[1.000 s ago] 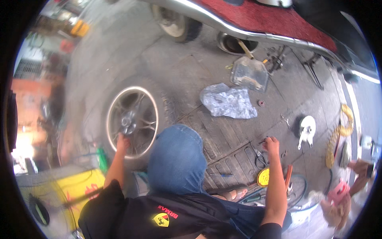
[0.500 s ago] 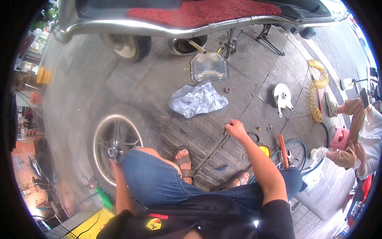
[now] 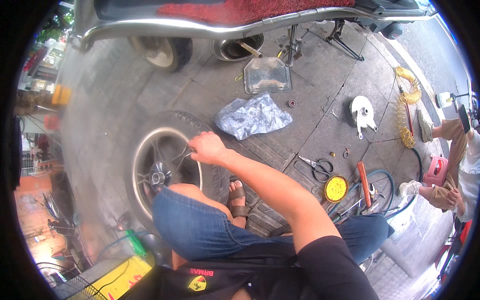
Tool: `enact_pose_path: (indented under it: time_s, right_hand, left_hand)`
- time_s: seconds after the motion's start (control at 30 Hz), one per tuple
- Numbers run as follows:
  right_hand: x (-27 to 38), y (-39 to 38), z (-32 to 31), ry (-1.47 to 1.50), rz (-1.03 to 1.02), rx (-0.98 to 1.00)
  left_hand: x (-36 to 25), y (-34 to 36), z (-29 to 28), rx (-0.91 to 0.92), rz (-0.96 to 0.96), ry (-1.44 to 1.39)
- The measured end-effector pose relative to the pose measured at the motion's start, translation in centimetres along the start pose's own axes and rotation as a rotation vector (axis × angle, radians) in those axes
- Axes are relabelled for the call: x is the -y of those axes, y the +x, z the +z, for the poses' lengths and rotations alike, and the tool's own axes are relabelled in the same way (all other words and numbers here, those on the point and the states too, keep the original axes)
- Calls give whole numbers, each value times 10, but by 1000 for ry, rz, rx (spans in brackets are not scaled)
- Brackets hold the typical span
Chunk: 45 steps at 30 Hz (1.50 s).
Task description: The person works on a motorcycle wheel assembly, using pliers to manipulate components and fitting a metal part into the hub.
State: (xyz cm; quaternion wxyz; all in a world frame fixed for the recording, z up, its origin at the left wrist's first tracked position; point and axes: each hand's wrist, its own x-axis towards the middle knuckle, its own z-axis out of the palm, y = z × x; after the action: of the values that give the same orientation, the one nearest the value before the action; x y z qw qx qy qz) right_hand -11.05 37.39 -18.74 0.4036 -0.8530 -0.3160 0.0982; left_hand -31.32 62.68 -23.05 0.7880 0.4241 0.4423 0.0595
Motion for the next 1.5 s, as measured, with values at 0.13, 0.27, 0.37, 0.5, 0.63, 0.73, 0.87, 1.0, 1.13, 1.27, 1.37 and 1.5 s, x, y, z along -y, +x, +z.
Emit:
enact_pose_path:
  time_s: [0.13,0.27,0.37,0.5,0.63,0.73,0.87,1.0,1.13,1.27,1.37,1.5]
  right_hand:
    - [5,31,15,-67,-19,129]
    - [16,58,38,-277,-115,201]
    - [11,78,52,-370,-188,323]
    - [9,98,67,-447,-223,569]
    - [20,90,75,-450,-201,683]
    - [12,78,79,-451,-180,617]
    - [9,57,71,-487,-209,449]
    - [-11,24,43,-523,-96,293]
    - [-46,-30,0,-441,75,160]
    - [-70,-89,-35,-455,302,111]
    - [-78,-119,-48,-415,369,22]
    - [-91,-152,-55,-273,316,-93]
  left_hand:
    - [0,-4,5,2,-24,2]
    - [1,-6,7,3,-56,-1]
    - [1,-3,12,12,-74,10]
    - [3,-2,14,9,-102,24]
    - [-1,-2,16,11,-104,29]
    - [1,-2,26,40,-112,48]
    - [6,-6,40,68,-89,57]
    - [15,-8,71,132,-94,61]
    - [28,14,108,214,-106,82]
    - [42,16,170,503,-228,171]
    - [55,38,181,602,-233,264]
    - [63,36,200,664,-297,321]
